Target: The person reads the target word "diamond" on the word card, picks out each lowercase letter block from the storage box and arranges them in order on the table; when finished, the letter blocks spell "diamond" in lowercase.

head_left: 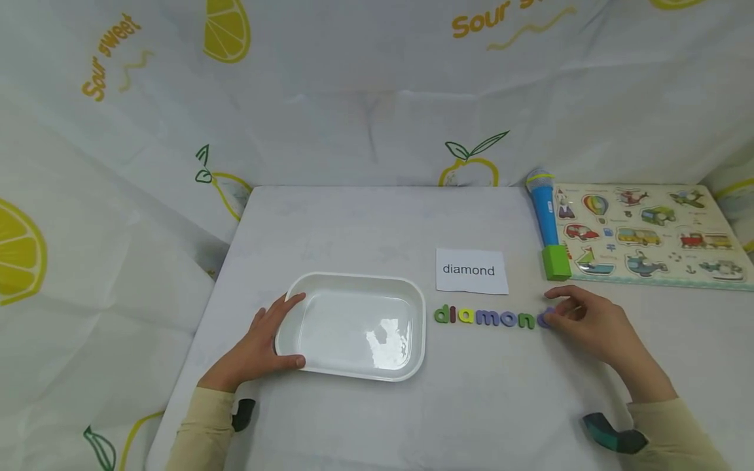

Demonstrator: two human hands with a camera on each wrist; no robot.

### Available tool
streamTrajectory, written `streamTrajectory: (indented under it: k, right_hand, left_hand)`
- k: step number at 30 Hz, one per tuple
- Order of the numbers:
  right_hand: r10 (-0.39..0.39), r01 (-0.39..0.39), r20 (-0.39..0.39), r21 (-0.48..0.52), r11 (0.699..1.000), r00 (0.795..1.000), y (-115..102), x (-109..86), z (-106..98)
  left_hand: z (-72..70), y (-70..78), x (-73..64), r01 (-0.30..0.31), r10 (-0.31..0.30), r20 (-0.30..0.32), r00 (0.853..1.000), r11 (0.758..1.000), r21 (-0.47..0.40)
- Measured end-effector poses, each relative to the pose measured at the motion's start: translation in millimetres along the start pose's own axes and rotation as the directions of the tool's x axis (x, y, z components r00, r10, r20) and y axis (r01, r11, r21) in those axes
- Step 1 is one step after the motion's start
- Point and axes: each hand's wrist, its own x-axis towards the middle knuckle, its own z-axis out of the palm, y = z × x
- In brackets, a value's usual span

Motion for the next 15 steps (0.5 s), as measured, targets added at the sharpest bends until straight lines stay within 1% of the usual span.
streamTrajectory:
  k: [2, 4, 10, 15]
  right_hand:
    - [0.012, -0.012, 0.011, -0.012, 1.0, 1.0, 0.5, -1.5, 1.4]
    - [0.008, -0.008, 0.01, -0.009, 1.0, 1.0, 0.5, -2.4, 3.0]
    - [-0.036, 0.035, -0.053, -0.017, 0.999, 0.998, -0.5, -1.2, 8.1]
    - [-0.031, 0.03, -0.051, -0.012, 0.999, 0.998, -0.1, -0.8, 7.7]
  left_hand:
    - [-0.1, 0.6, -0.3, 0.006, -0.006, 0.004, 1.0, 1.0, -0.003]
    - [-0.5, 1.6, -0.2, 0.013, -0.013, 0.007, 1.0, 1.0, -0.011]
    - [-4.6, 4.8, 1.0, 0.021, -0.021, 0.002, 1.0, 1.0, -0.022]
    - [-6.7, 5.6, 2.2, 0.03, -0.03, 0.013, 0.999, 0.999, -0.012]
